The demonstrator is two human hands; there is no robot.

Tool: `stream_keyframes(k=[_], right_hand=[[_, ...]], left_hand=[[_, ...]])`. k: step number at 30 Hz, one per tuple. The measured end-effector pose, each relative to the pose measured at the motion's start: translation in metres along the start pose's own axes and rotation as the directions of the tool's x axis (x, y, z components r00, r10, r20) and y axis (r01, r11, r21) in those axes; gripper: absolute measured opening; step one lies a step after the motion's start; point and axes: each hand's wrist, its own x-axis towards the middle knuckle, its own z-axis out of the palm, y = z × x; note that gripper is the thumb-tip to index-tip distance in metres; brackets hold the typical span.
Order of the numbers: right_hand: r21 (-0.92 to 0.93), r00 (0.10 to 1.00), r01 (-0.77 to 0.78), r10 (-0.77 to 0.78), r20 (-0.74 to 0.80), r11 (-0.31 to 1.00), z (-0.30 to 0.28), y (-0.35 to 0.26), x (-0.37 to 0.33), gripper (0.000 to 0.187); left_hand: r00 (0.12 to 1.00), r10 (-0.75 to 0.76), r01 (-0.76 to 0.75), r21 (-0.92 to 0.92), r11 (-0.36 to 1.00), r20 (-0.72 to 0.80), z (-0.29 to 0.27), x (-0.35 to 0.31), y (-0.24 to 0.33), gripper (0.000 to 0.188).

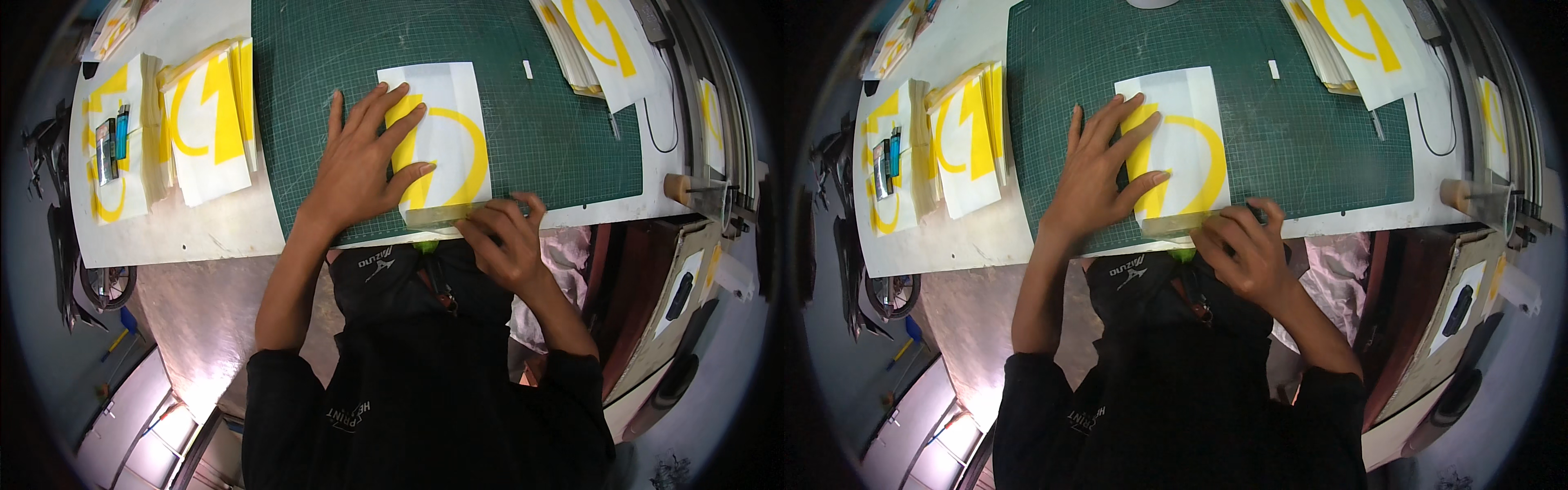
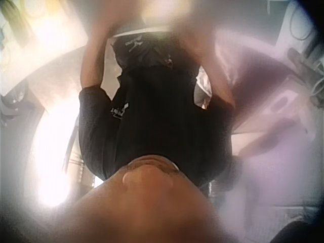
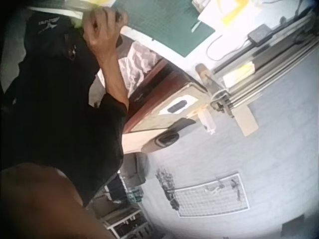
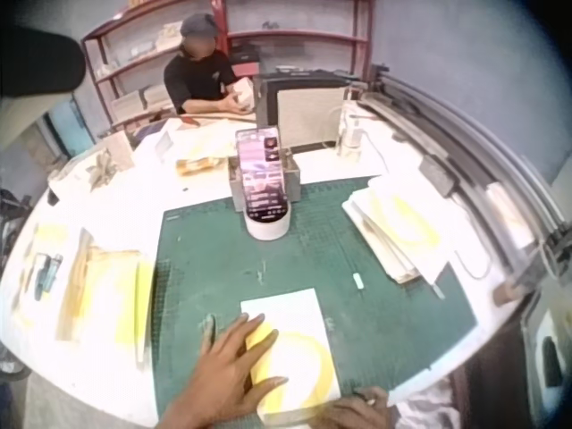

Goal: The person repeatedly folds white sticker sheets with yellow graphics in half on a green cutting mat. They smooth the folded edges with their hands and place the finished items into a stack on the right side of the table.

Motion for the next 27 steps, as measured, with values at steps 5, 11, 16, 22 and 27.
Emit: stream_keyframes(k=[5, 11, 16, 22, 27], right_hand=[[0.027, 0.998, 0.056, -0.056, 0.016, 0.998, -0.015, -0.004, -0.003, 0.028], [-0.021, 1.000, 0.005, -0.005, -0.020, 1.000, -0.002, -0.009, -0.010, 0.028], [0.016, 0.999, 0.053, -0.053, 0.004, 0.998, -0.008, -0.007, -0.008, 0.027], [-0.040, 0.998, 0.066, -0.065, 0.017, 0.997, -0.008, -0.007, -0.014, 0.024], [-0.009, 1.000, 0.023, -0.023, -0.014, 1.000, -0.001, 0.004, 0.009, 0.029]], left_hand=[[1.000, -0.005, 0.005, -0.009, 1.000, 0.010, -0.002, 0.001, -0.001, 0.068], [1.000, 0.000, 0.000, 0.001, 1.000, -0.010, 0.002, -0.001, -0.001, 0.069], [1.000, -0.006, 0.006, -0.008, 1.000, 0.005, 0.000, -0.001, -0.001, 0.068], [1.000, 0.000, 0.001, 0.003, 1.000, -0.025, 0.004, 0.000, -0.002, 0.068], [1.000, -0.014, 0.014, -0.009, 1.000, 0.006, 0.002, 0.000, -0.002, 0.067]])
